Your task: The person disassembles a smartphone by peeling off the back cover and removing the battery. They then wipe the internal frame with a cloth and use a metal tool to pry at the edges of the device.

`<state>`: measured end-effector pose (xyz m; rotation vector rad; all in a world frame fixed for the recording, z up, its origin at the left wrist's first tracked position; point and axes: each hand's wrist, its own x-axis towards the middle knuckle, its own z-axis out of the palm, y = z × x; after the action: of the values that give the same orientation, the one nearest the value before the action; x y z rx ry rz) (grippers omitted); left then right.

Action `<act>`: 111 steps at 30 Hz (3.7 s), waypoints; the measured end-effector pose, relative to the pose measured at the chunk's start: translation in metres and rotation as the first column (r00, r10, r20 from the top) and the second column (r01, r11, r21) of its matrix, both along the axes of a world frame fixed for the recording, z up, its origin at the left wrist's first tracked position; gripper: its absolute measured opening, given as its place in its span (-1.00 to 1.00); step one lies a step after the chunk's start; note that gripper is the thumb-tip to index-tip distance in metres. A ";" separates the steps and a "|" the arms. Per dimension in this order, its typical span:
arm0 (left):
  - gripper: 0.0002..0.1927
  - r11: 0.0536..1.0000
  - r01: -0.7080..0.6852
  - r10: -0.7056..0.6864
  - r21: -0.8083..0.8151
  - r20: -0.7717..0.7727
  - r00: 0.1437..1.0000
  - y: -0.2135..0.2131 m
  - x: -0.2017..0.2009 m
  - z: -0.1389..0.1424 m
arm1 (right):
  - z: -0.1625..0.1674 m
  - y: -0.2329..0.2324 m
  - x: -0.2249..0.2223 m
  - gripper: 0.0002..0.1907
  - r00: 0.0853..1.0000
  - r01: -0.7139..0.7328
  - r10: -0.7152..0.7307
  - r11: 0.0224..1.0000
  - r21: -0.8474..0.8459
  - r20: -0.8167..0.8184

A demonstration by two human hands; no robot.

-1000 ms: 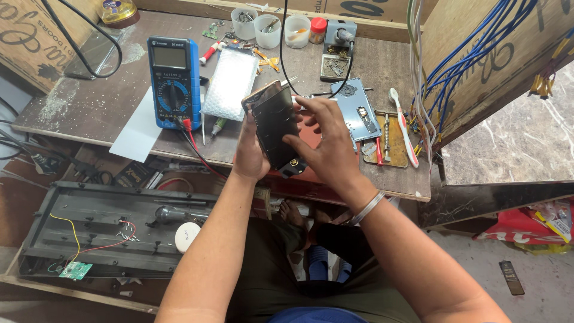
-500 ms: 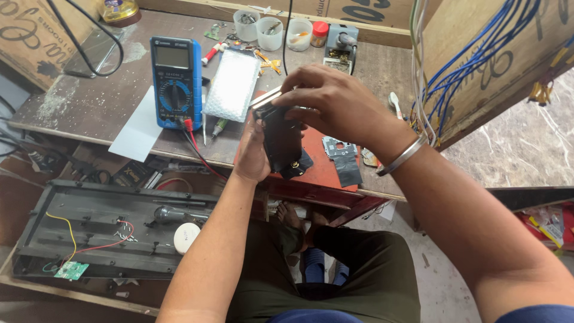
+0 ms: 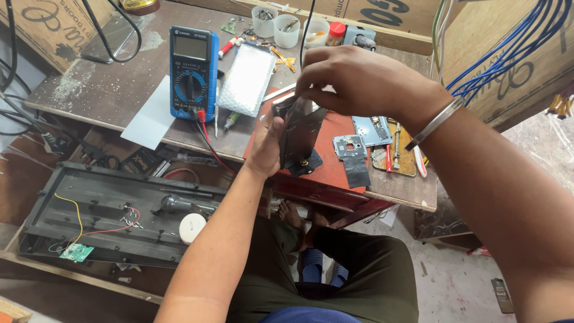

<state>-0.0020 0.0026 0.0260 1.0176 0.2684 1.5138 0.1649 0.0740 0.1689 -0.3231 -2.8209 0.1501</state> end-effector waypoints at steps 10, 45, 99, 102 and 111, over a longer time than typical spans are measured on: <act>-0.19 0.999 -0.028 0.029 -0.016 0.016 0.999 -0.002 0.002 0.005 | -0.001 0.007 -0.015 -0.90 0.997 -0.038 0.020 0.975 0.221 0.080; -0.13 0.996 -0.087 0.089 0.022 -0.110 0.990 0.004 0.003 -0.020 | 0.001 -0.008 -0.023 -0.98 0.967 -0.109 -0.051 0.800 0.590 0.248; -0.32 0.996 -0.088 0.090 0.026 -0.056 0.994 0.000 0.003 -0.008 | -0.064 -0.042 0.007 -0.77 0.769 0.256 -0.497 0.815 -0.520 -0.402; -0.32 0.991 -0.128 0.130 0.030 -0.081 0.988 0.000 0.004 -0.008 | -0.075 -0.053 -0.002 -0.69 0.687 0.274 -0.608 0.724 -0.633 -0.398; -0.42 0.990 -0.115 0.123 0.076 -0.099 0.987 0.004 0.004 -0.019 | -0.084 -0.058 -0.022 -0.67 0.642 0.418 -0.624 0.772 -0.479 -0.445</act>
<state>0.0017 0.0066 0.0066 1.1550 0.3570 1.5894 0.1426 0.0162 0.0849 -0.9896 -1.9640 0.5057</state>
